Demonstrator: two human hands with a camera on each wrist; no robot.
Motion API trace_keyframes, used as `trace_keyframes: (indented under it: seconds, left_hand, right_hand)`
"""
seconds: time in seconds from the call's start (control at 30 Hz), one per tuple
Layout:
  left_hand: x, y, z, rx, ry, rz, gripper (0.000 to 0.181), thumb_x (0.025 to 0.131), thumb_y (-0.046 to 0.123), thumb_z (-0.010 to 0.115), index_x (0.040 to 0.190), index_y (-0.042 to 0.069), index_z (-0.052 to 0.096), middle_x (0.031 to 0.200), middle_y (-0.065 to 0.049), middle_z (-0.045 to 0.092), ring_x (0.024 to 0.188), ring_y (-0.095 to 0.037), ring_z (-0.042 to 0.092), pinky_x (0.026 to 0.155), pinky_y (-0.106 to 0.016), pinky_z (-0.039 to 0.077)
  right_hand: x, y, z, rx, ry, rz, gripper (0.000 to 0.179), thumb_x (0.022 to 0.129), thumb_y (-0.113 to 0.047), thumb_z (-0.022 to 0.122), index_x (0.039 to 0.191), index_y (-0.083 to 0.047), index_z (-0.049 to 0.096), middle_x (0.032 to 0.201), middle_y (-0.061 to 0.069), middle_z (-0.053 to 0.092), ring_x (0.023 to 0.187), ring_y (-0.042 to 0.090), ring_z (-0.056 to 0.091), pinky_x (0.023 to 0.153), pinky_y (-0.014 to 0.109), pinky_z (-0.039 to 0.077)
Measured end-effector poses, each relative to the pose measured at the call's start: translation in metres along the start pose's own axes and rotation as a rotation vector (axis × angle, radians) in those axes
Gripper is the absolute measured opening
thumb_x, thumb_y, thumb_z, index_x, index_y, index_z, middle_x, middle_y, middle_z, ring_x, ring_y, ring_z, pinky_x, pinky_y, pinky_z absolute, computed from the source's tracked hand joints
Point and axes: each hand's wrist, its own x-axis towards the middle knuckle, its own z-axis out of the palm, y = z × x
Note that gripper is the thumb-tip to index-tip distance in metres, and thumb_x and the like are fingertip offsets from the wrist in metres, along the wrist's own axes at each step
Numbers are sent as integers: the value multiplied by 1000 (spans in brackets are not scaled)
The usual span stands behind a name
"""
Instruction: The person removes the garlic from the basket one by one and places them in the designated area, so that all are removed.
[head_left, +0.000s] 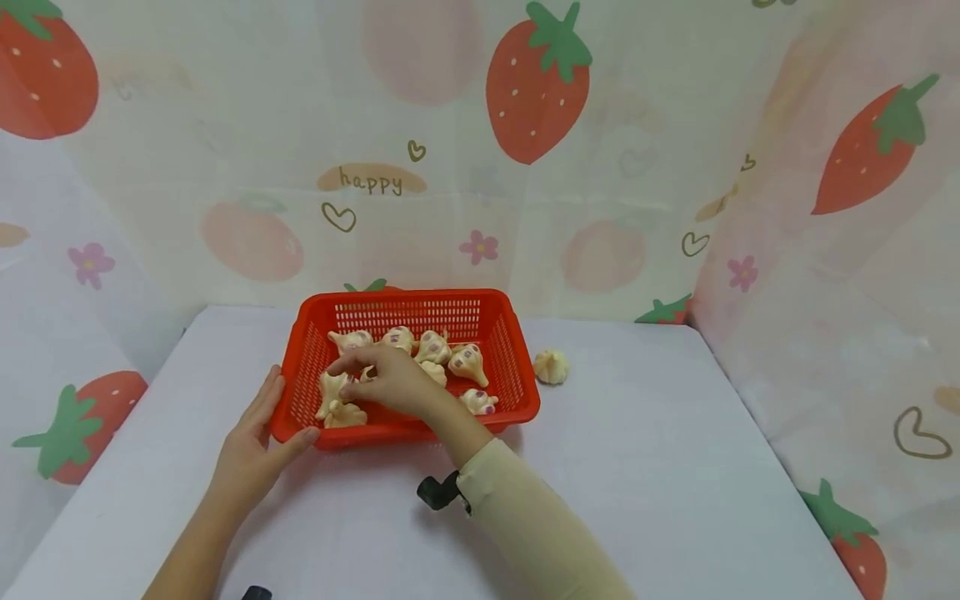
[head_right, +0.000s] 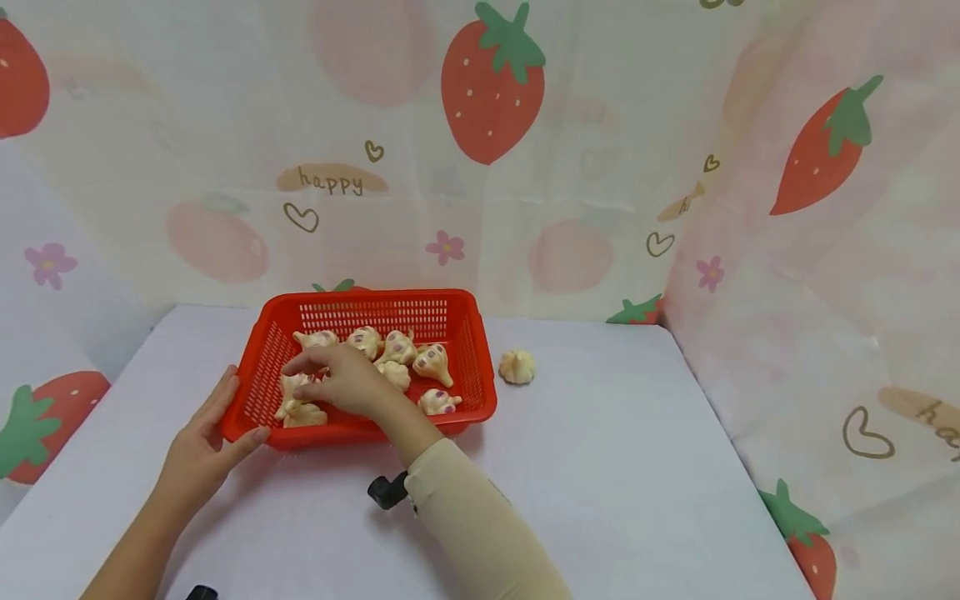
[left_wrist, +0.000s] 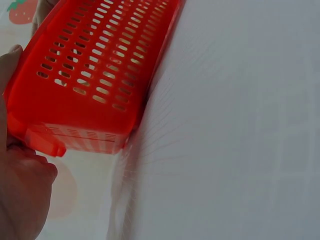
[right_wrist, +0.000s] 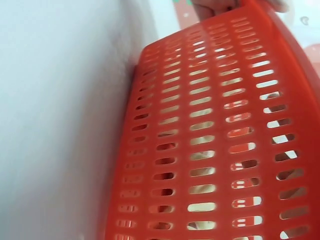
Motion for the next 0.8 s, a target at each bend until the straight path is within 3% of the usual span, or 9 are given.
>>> trace_keyframes:
  seconds: [0.13, 0.27, 0.47, 0.57, 0.8]
  left_hand:
    - [-1, 2, 0, 9, 4, 8, 93, 94, 26, 77, 164, 17, 17, 172, 8, 13, 158, -8, 12, 101, 4, 24]
    - [-1, 2, 0, 7, 0, 8, 93, 94, 25, 77, 164, 17, 17, 172, 7, 13, 157, -6, 11, 101, 5, 23]
    - [0, 3, 0, -1, -3, 10, 92, 94, 24, 76, 164, 18, 16, 171, 9, 12, 157, -4, 10, 101, 5, 23]
    - [-1, 3, 1, -18, -6, 11, 92, 94, 23, 76, 164, 17, 16, 171, 9, 12, 157, -4, 10, 102, 5, 22]
    - [-1, 3, 1, 36, -1, 6, 93, 94, 26, 76, 164, 18, 17, 172, 5, 13, 158, -13, 11, 100, 6, 20]
  right_hand:
    - [0, 1, 3, 15, -45, 30, 28, 94, -18, 76, 122, -20, 75, 111, -6, 73, 89, 20, 59, 67, 19, 50]
    - [0, 1, 5, 30, -118, 63, 29, 95, -15, 74, 124, -19, 74, 116, -7, 73, 93, 11, 64, 75, 18, 53]
    - [1, 3, 7, -63, -186, 74, 29, 96, -13, 72, 124, -21, 74, 112, -11, 71, 100, 3, 62, 89, 18, 52]
    - [1, 5, 9, -75, -207, 90, 29, 96, -12, 71, 123, -22, 74, 109, -12, 70, 99, 2, 62, 91, 17, 52]
    - [1, 7, 10, -112, -213, 89, 25, 97, -10, 69, 118, -23, 75, 105, -15, 69, 98, -1, 61, 90, 14, 50]
